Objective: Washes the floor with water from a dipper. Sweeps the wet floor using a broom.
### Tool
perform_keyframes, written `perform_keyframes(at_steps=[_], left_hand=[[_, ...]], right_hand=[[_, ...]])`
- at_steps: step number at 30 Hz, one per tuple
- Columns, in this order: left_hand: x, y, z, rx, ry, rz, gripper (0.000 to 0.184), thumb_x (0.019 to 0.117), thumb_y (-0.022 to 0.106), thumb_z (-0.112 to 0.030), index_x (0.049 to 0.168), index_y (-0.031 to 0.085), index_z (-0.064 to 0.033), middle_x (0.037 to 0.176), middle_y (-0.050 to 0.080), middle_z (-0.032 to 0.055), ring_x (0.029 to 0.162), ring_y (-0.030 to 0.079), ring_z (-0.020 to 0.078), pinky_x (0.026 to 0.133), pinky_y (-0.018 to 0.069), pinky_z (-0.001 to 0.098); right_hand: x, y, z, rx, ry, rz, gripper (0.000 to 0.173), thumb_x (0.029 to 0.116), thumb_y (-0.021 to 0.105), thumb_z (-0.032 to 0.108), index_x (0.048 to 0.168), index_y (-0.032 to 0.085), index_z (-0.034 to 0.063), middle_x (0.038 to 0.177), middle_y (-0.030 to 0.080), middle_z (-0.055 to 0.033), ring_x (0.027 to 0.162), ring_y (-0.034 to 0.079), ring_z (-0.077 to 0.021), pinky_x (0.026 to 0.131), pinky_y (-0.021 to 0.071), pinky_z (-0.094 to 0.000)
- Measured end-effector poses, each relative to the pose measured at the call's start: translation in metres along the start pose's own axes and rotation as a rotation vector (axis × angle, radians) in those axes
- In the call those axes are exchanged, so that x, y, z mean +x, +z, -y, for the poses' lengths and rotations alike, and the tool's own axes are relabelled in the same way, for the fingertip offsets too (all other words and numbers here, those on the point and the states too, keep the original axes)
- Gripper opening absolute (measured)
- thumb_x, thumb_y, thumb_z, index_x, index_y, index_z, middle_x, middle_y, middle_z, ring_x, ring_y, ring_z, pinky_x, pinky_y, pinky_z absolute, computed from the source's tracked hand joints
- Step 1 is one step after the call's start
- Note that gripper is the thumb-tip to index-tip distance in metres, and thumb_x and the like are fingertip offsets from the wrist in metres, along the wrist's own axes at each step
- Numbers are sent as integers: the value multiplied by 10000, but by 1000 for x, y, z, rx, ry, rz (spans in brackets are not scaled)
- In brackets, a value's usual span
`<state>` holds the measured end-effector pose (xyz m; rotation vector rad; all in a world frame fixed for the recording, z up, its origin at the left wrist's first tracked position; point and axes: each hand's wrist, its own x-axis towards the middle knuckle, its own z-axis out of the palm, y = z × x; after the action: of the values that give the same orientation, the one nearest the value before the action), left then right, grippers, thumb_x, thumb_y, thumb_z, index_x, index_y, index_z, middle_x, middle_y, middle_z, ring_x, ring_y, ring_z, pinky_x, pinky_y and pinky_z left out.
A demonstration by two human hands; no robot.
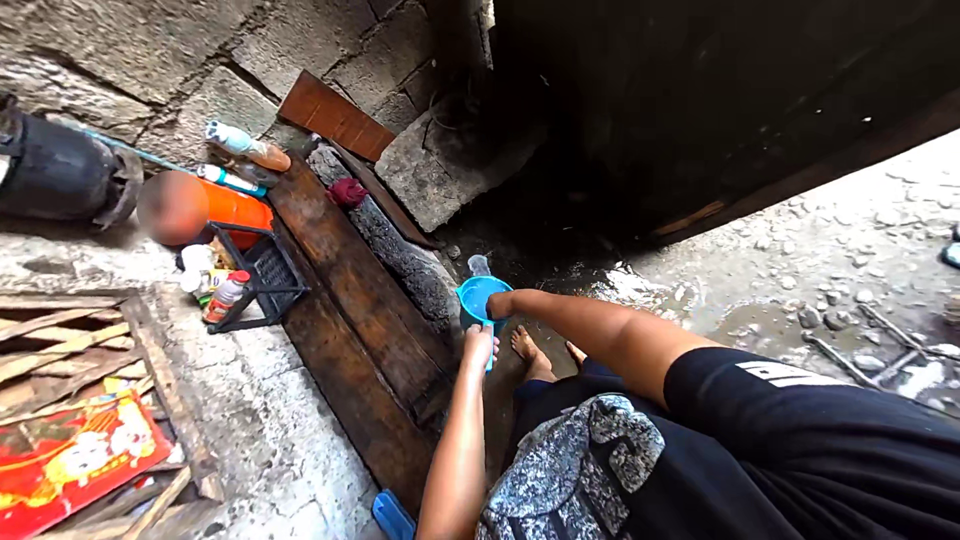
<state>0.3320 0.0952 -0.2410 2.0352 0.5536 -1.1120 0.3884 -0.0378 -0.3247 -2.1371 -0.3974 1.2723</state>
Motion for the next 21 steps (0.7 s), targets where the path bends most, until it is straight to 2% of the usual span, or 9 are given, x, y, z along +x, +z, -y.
perform_keyframes(at_steps=[2,5,9,12,16,18,21], left_hand=[[0,-7,2,27,11,34,359,1130,411,-253,1300,523,43,845,652,100,586,584,128,543,507,288],[1,-15,-1,46,16,107,346,1130,416,-249,1283,533,38,820,655,88,560,581,117,524,504,271],[6,-25,-8,107,8,188,334,1130,417,-245,1258,535,40,805,651,79,544,570,105,511,493,256],[11,-26,-8,151,36,251,333,1129,419,-253,1253,538,32,805,650,74,546,573,106,511,497,254],[16,-21,-15,257,82,304,334,1132,409,-247,1264,536,32,813,648,75,553,575,108,520,499,256],[18,-16,-19,365,122,345,349,1131,410,-246,1307,528,31,832,650,81,574,583,120,546,512,273],[20,0,-27,599,191,415,368,1129,409,-261,1327,545,18,845,657,84,604,595,138,592,528,305]], right_hand=[[0,3,2,-43,79,12,271,1000,604,100,1112,663,-139,1204,645,-341,1173,614,-496,974,458,-680],[2,12,3,-15,204,-55,323,985,622,94,1219,637,-128,1336,598,-333,1289,551,-506,1050,430,-698],[10,21,1,74,96,55,323,1058,534,127,1176,630,-158,1244,620,-362,1196,599,-508,990,441,-675],[4,29,-5,49,192,-58,342,1025,584,138,1223,630,-137,1336,595,-349,1286,556,-517,1045,430,-708],[-8,27,-4,78,210,34,349,1074,518,137,1249,608,-151,1341,588,-355,1290,557,-510,1043,424,-683],[-20,29,-7,104,268,2,361,1056,541,159,1261,615,-129,1354,587,-349,1299,550,-517,1055,417,-709],[-30,49,-27,164,293,-60,355,1016,626,190,1197,646,-115,1281,620,-342,1225,590,-514,987,448,-711]])
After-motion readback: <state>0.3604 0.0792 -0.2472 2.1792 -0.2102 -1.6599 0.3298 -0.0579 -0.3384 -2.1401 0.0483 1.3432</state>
